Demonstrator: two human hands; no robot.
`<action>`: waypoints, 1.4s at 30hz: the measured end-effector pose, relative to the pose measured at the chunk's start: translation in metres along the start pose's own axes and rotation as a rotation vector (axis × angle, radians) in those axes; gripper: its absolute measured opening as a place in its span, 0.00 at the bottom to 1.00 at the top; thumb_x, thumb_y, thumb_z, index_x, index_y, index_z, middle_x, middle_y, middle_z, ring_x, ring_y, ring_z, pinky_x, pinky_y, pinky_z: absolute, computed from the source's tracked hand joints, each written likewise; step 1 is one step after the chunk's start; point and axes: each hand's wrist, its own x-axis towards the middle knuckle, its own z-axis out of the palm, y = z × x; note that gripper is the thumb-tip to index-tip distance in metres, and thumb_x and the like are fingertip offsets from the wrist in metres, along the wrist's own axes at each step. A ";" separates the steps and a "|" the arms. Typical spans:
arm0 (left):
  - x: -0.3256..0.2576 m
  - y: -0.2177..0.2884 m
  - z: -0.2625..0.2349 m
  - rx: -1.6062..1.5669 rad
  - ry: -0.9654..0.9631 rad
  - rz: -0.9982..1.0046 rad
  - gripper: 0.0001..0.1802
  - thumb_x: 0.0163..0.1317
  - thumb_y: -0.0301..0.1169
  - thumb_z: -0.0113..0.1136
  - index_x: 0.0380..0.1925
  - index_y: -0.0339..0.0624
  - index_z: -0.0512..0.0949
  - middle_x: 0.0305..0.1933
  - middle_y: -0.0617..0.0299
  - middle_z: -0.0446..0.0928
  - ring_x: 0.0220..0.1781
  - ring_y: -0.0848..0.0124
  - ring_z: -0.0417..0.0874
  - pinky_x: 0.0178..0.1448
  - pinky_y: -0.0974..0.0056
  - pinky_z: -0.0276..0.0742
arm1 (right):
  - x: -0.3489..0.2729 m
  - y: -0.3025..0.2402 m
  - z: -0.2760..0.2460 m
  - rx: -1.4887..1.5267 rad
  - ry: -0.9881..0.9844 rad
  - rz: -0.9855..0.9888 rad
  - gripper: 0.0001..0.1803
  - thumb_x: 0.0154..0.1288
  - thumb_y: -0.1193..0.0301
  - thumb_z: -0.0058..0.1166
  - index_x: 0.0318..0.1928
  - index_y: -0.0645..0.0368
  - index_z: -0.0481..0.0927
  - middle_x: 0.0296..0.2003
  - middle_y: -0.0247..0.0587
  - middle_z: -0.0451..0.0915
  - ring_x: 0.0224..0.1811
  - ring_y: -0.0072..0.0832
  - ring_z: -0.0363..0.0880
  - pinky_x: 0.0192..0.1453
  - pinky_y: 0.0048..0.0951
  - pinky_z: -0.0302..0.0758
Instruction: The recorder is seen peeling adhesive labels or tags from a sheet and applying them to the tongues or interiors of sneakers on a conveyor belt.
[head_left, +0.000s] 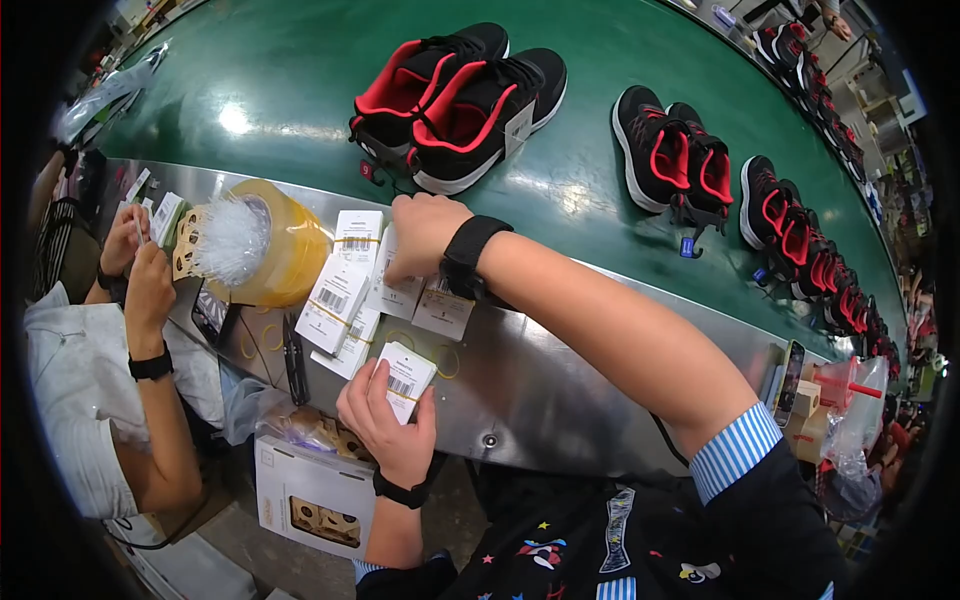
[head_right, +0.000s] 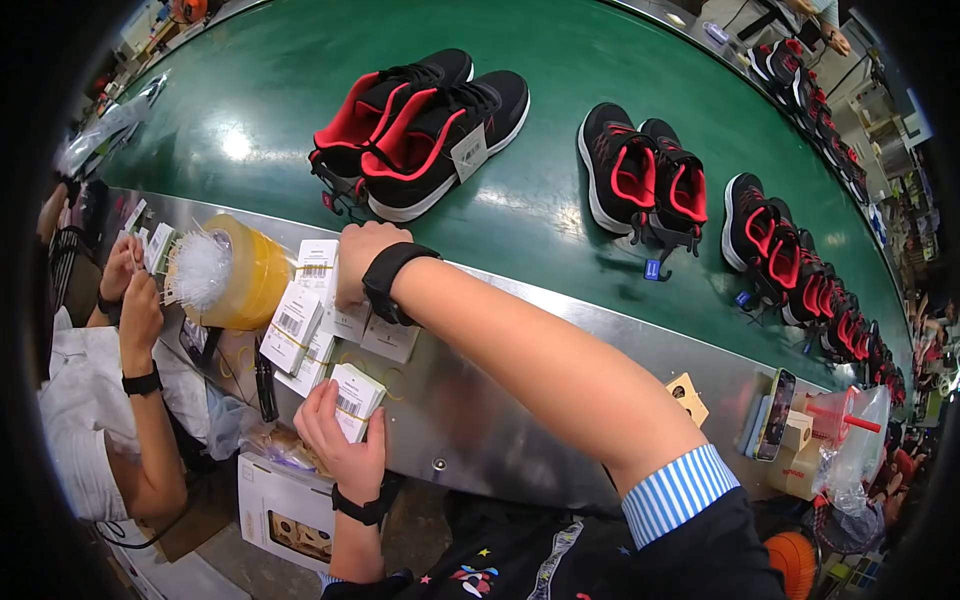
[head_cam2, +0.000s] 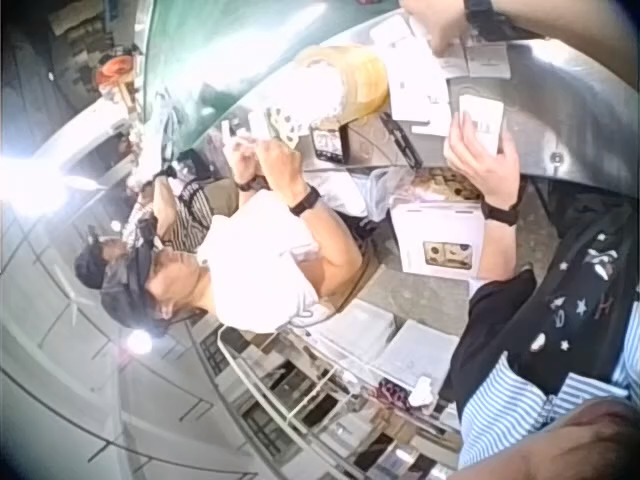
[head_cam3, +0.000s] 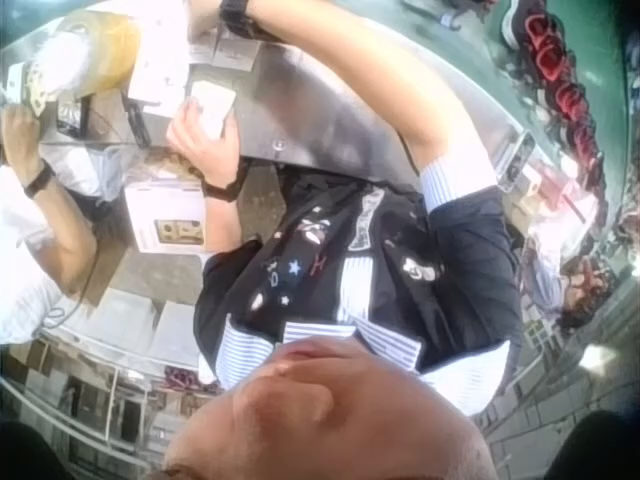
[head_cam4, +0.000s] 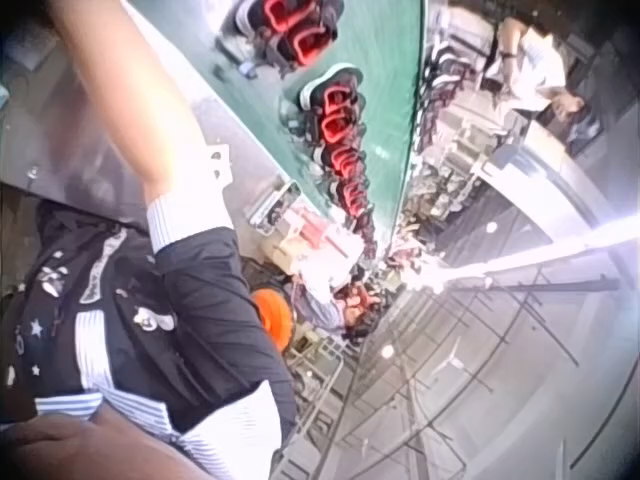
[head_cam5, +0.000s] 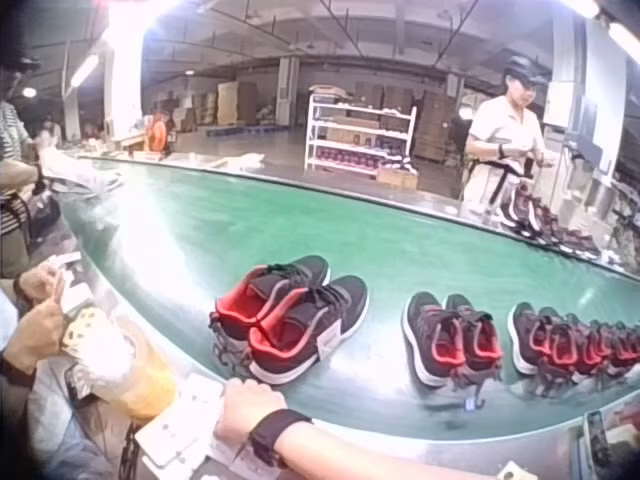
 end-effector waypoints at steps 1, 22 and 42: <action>0.000 0.002 0.000 0.016 0.003 0.014 0.31 0.37 0.28 0.66 0.46 0.37 0.67 0.49 0.51 0.66 0.49 0.54 0.64 0.53 0.53 0.59 | -0.001 0.002 -0.001 0.090 -0.039 -0.008 0.35 0.36 0.57 0.62 0.43 0.67 0.69 0.41 0.54 0.73 0.45 0.41 0.73 0.48 0.33 0.71; -0.002 0.088 -0.014 -0.247 0.107 0.221 0.35 0.50 0.44 0.57 0.54 0.37 0.57 0.56 0.45 0.60 0.59 0.47 0.57 0.59 0.47 0.53 | -0.213 0.085 -0.032 0.183 0.718 -0.879 0.20 0.30 0.81 0.54 0.31 0.57 0.68 0.28 0.38 0.69 0.30 0.38 0.67 0.32 0.34 0.65; -0.011 0.203 0.050 -1.359 -0.962 -0.368 0.16 0.58 0.25 0.49 0.46 0.31 0.70 0.37 0.56 0.77 0.37 0.75 0.77 0.39 0.71 0.71 | -0.339 0.177 0.019 0.889 0.474 -0.130 0.29 0.45 0.72 0.61 0.49 0.64 0.65 0.43 0.48 0.71 0.46 0.38 0.71 0.48 0.33 0.69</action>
